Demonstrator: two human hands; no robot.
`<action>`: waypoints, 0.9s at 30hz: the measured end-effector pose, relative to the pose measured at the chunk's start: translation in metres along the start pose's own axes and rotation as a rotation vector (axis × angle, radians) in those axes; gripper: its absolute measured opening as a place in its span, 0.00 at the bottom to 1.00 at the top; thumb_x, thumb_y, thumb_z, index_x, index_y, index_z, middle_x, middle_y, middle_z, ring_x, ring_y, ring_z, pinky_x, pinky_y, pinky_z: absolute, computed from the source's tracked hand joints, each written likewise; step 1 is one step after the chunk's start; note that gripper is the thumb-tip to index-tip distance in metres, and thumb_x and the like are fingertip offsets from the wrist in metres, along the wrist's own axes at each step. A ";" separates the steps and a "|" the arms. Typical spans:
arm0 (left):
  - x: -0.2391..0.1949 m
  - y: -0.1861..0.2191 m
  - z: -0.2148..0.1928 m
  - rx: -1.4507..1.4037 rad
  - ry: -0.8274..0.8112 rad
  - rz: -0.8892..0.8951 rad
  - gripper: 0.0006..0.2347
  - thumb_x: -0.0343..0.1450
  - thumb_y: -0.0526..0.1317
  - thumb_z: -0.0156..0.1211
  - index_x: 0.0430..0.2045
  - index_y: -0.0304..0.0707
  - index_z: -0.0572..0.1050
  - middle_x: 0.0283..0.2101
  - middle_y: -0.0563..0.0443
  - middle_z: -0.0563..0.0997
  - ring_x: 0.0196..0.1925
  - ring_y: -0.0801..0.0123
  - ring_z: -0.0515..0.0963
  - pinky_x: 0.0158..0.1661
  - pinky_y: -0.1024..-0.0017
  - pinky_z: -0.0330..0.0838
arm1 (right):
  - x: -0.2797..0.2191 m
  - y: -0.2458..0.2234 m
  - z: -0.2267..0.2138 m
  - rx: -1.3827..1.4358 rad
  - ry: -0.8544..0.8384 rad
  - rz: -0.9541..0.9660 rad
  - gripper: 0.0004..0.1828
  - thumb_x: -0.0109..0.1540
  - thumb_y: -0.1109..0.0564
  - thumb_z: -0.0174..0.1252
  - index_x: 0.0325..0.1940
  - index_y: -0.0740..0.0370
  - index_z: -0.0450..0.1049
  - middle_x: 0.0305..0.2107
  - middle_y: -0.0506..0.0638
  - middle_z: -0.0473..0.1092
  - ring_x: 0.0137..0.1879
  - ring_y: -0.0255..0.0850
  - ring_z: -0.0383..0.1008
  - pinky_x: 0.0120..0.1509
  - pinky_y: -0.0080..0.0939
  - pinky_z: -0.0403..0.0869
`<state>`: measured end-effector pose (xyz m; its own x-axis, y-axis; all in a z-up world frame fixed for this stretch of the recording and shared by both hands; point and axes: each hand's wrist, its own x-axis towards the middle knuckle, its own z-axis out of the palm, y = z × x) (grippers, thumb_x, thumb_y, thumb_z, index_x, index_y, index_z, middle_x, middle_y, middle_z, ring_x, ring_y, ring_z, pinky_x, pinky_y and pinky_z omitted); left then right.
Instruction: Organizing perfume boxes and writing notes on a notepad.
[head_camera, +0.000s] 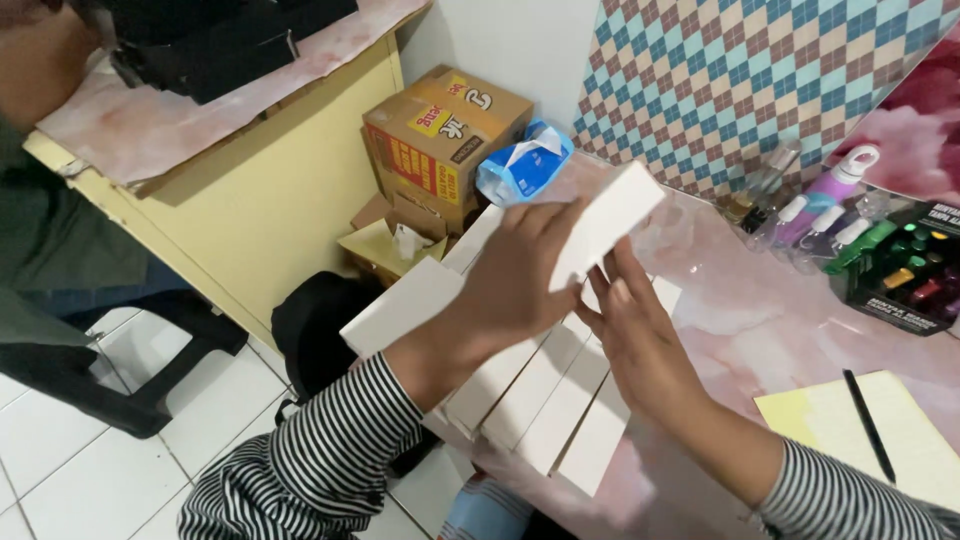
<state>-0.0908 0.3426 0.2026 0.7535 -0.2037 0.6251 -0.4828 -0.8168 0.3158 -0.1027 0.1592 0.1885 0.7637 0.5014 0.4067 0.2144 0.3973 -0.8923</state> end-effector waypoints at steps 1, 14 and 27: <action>0.008 -0.017 0.002 -0.003 -0.006 0.007 0.37 0.61 0.42 0.69 0.68 0.36 0.62 0.58 0.36 0.72 0.61 0.43 0.71 0.61 0.52 0.66 | 0.018 -0.006 0.007 0.000 0.010 -0.003 0.42 0.71 0.44 0.41 0.80 0.64 0.31 0.78 0.66 0.30 0.79 0.72 0.25 0.73 0.76 0.46; 0.024 -0.162 0.040 0.276 -0.408 -0.441 0.36 0.64 0.43 0.66 0.70 0.46 0.59 0.57 0.37 0.75 0.54 0.40 0.79 0.51 0.45 0.75 | 0.144 0.102 0.010 0.158 -0.024 0.495 0.51 0.67 0.29 0.44 0.81 0.61 0.35 0.78 0.63 0.29 0.80 0.67 0.33 0.79 0.68 0.46; -0.002 -0.191 0.046 0.138 -0.509 -0.549 0.34 0.62 0.39 0.60 0.69 0.47 0.63 0.59 0.40 0.76 0.57 0.43 0.78 0.52 0.50 0.74 | 0.144 0.138 0.025 0.184 0.003 0.696 0.51 0.67 0.29 0.45 0.80 0.66 0.40 0.77 0.66 0.32 0.80 0.67 0.36 0.78 0.64 0.51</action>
<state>0.0202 0.4738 0.1077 0.9984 0.0552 -0.0129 0.0560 -0.9261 0.3731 0.0219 0.3053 0.1287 0.6878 0.6834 -0.2448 -0.4285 0.1099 -0.8968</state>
